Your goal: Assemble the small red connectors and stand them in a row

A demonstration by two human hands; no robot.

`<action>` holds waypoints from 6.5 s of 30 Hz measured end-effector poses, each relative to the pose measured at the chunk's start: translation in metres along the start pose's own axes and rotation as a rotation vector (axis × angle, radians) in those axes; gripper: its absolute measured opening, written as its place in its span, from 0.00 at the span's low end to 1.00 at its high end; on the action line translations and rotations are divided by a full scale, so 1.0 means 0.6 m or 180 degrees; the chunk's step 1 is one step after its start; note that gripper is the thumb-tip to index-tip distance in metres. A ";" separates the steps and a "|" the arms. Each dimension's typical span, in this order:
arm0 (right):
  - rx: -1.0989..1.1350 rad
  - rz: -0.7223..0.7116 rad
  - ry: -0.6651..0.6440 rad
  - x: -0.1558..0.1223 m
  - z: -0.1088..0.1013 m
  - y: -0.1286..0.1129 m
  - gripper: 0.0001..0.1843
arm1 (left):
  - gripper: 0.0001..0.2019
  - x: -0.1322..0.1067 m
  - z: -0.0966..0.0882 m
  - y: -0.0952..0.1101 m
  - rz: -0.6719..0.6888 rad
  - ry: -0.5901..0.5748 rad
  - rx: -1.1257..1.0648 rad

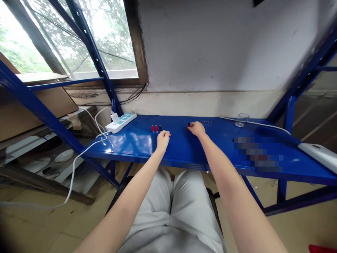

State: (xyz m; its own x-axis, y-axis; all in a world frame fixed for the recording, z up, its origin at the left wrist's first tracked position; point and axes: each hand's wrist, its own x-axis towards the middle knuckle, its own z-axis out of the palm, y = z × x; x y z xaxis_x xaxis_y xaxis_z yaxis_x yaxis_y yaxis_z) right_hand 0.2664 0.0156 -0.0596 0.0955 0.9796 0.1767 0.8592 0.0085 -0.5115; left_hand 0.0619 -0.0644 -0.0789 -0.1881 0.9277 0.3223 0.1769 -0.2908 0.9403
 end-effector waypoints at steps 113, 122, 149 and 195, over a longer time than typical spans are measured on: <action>0.0993 -0.0889 0.0754 -0.161 0.037 -0.099 0.21 | 0.29 0.029 -0.073 0.046 0.0177 -0.0595 0.2881; 0.0921 -0.0932 0.0705 -0.161 0.038 -0.100 0.21 | 0.34 0.038 -0.060 0.034 -0.0004 -0.0700 0.3221; 0.1316 -0.1174 0.1059 -0.149 0.054 -0.090 0.18 | 0.08 0.046 -0.009 0.004 -0.0201 -0.0651 -0.0276; 0.1317 -0.1109 0.0764 -0.154 0.051 -0.095 0.27 | 0.11 0.013 -0.025 0.016 -0.0569 -0.1405 -0.1180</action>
State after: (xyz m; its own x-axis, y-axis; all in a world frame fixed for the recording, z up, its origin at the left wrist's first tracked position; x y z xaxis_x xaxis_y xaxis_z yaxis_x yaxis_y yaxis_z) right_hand 0.1934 -0.0690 -0.0727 -0.0046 0.8327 0.5537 0.5975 0.4463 -0.6662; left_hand 0.0476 -0.0635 -0.0658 0.2489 0.9561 0.1546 -0.1840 -0.1100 0.9767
